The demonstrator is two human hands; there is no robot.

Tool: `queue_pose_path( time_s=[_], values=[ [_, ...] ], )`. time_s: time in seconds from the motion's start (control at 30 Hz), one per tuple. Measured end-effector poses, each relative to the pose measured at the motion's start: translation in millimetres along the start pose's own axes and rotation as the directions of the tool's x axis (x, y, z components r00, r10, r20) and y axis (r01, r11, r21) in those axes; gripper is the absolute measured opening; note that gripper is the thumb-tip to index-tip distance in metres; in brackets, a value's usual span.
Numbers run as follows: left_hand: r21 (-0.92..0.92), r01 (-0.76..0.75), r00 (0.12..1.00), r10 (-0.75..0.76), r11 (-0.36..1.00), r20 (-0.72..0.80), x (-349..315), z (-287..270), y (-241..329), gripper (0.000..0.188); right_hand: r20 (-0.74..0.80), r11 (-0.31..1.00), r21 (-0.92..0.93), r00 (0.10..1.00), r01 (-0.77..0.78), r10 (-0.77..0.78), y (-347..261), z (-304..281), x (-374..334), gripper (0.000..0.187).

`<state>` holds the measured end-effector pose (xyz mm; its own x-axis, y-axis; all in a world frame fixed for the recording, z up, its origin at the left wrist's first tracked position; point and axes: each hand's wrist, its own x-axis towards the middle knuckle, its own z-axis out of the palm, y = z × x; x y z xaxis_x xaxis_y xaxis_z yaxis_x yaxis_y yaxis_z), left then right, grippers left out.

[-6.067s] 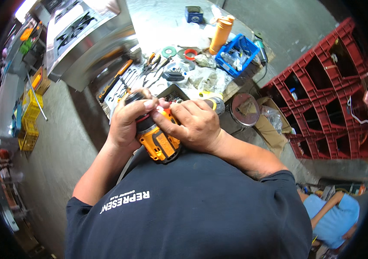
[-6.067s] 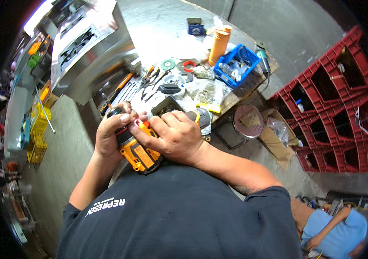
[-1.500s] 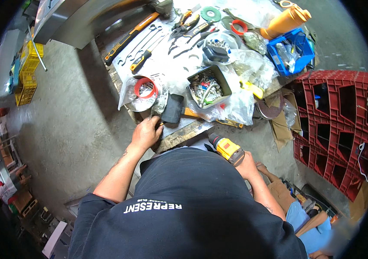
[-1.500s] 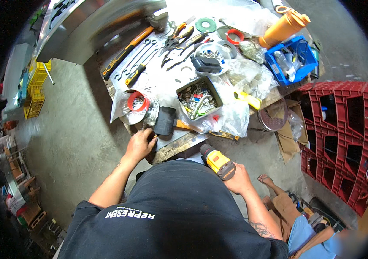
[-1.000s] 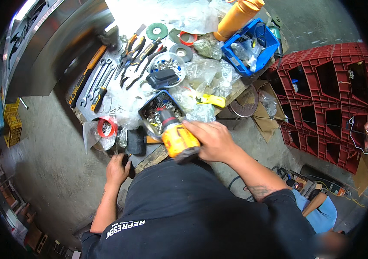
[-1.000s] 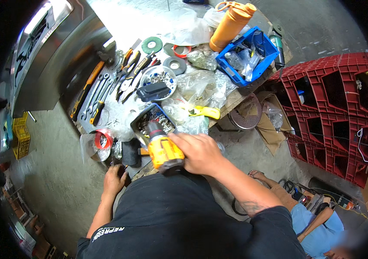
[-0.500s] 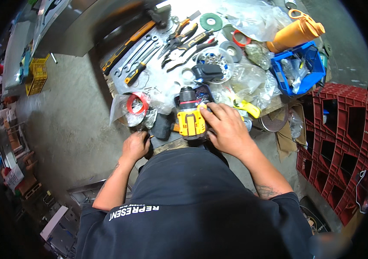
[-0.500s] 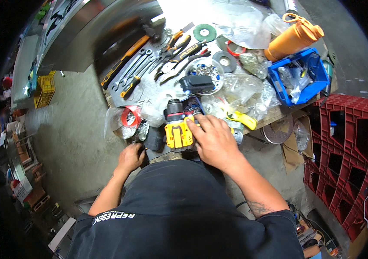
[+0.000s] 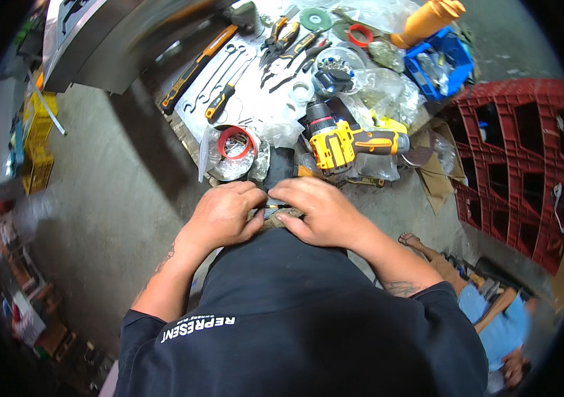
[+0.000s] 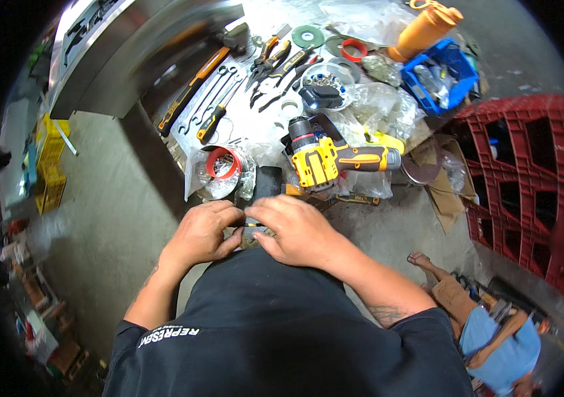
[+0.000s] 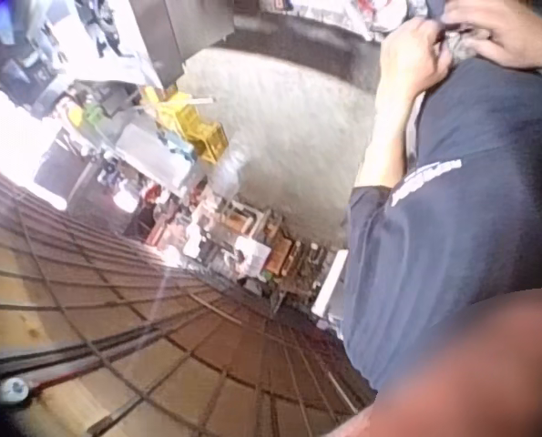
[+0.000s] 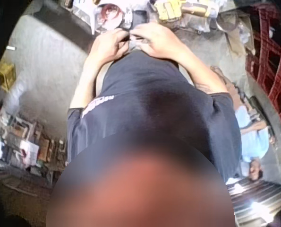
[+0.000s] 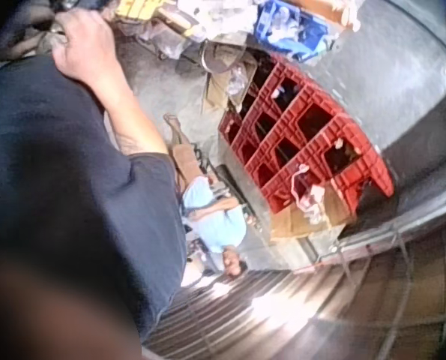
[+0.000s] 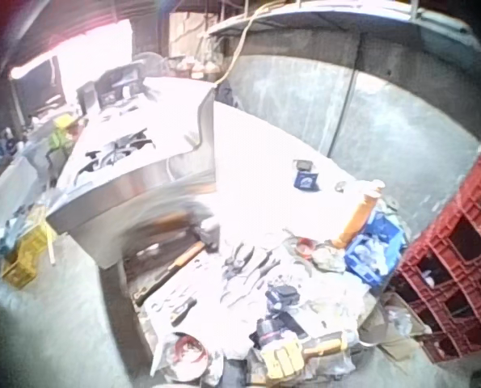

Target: The person connects a copper gas line to a brass valve on a stainless steel counter and tightens it with a wrench. They then walk to a workbench, load a drill bit into a cordless drill, and use the drill on a gas stove burner assembly.

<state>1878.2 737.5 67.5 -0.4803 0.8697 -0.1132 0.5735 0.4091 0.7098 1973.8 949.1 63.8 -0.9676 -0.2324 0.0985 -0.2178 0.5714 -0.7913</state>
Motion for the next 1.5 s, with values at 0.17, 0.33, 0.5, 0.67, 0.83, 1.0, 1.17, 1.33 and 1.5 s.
queue_pose_path(
  time_s=[0.17,0.33,0.5,0.67,0.83,1.0,1.17,1.33,1.5],
  values=[
    [-0.028,-0.182,0.976,0.184,0.983,0.116,-33,-5,-16,0.019,0.017,0.947,0.116,0.954,-0.301,0.301,-36,57,-28,0.025],
    [0.197,-0.147,0.915,0.209,0.969,-0.345,-46,-9,-38,0.046,-0.183,0.857,0.359,0.873,-0.369,0.453,-55,66,-80,0.025],
    [0.24,0.092,0.98,-0.045,0.966,-0.196,-26,-11,-74,0.069,-0.095,0.552,0.691,0.699,-0.466,0.709,-49,86,-134,0.027],
    [-0.844,0.26,0.943,-0.313,0.469,0.116,11,-23,-46,0.055,-0.137,0.462,0.808,0.646,-0.365,0.751,-36,97,-173,0.027],
    [0.091,-0.14,0.969,0.117,0.986,0.22,36,-27,-21,0.051,-0.285,0.548,0.732,0.549,-0.405,0.786,-26,81,-194,0.027],
    [0.45,-0.684,0.71,0.384,0.574,0.59,44,-39,-78,0.047,-0.515,0.648,0.641,0.396,-0.412,0.76,-27,76,-193,0.027],
    [0.008,-0.329,0.799,0.274,0.944,0.536,63,-31,-131,0.041,-0.496,0.518,0.686,0.193,-0.511,0.847,-52,125,-174,0.029],
    [0.172,-0.701,0.65,0.522,0.692,0.552,89,-2,-163,0.029,-0.494,0.519,0.681,0.199,-0.517,0.846,-75,197,-124,0.03],
    [0.371,-0.571,0.72,0.229,0.733,0.655,105,15,-188,0.04,-0.461,0.45,0.82,0.06,-0.354,0.886,-95,224,-102,0.029]
  ],
)
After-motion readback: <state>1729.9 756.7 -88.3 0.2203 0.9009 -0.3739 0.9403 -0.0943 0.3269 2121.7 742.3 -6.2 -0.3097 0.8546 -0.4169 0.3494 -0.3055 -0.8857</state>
